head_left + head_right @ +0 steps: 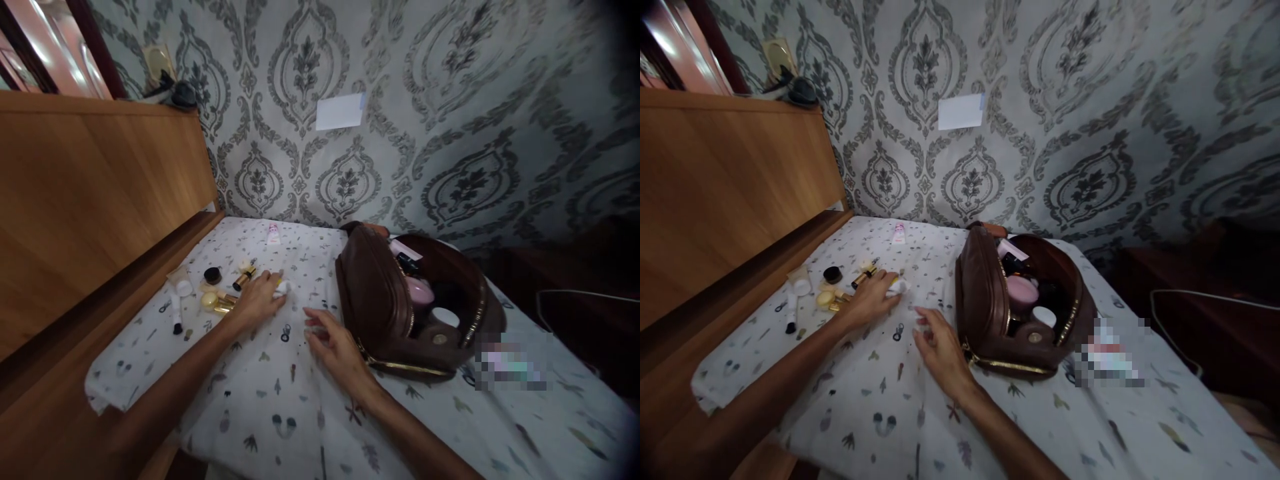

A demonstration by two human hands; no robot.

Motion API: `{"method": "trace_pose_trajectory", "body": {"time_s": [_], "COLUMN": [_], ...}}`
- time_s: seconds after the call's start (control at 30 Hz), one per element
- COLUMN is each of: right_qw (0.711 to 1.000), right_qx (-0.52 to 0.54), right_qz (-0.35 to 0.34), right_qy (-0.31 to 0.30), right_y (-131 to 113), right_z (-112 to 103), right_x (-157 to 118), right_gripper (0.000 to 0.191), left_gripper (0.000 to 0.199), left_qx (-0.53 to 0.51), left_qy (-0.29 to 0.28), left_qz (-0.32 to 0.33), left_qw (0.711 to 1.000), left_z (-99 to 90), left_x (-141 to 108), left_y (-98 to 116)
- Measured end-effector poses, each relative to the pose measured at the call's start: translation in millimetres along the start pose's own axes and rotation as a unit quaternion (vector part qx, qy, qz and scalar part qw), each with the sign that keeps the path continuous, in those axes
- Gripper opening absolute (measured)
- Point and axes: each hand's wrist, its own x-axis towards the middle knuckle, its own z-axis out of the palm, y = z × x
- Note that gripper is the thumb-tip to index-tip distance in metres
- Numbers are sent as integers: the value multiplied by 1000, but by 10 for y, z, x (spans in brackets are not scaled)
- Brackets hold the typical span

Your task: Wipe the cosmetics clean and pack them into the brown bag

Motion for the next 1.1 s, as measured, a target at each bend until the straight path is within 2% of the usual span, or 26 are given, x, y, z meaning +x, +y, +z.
{"method": "trace_pose_trajectory", "body": {"time_s": [0.1,0.2,0.3,0.4,0.53,0.67,0.77,0.93,1.03,1.1], "right_qw": [999,999,999,998,991,958,935,941,962,978], "right_qx": [8,29,47,54,120,274,334,322,253,181], "right_qz": [-23,-12,14,31,51,86,110,86,65,44], "right_qy": [22,13,19,31,34,24,40,52,77,95], "right_y": [88,149,162,145,90,18,-6,32,51,44], "right_z": [90,244,403,511,533,473,441,446,452,445], "right_x": [128,235,280,274,260,271,279,285,266,235], "right_gripper": [52,58,59,58,49,39,38,36,37,38], "left_gripper": [29,17,24,29,19,32,37,47,54,57], "left_qx": [-37,-128,-213,-255,-320,-386,-433,-416,-405,-417], "left_qy": [1,35,83,95,101,101,84,71,63,62], "left_qz": [27,39,18,0,16,19,16,35,49,23], "left_qw": [999,990,973,962,942,917,898,906,911,907], "left_z": [-12,3,38,86,147,174,186,235,247,238], "left_x": [-136,-200,-190,-148,-123,-158,-209,-310,-366,-390], "left_y": [73,118,109,71,46,59,103,170,175,179]}}
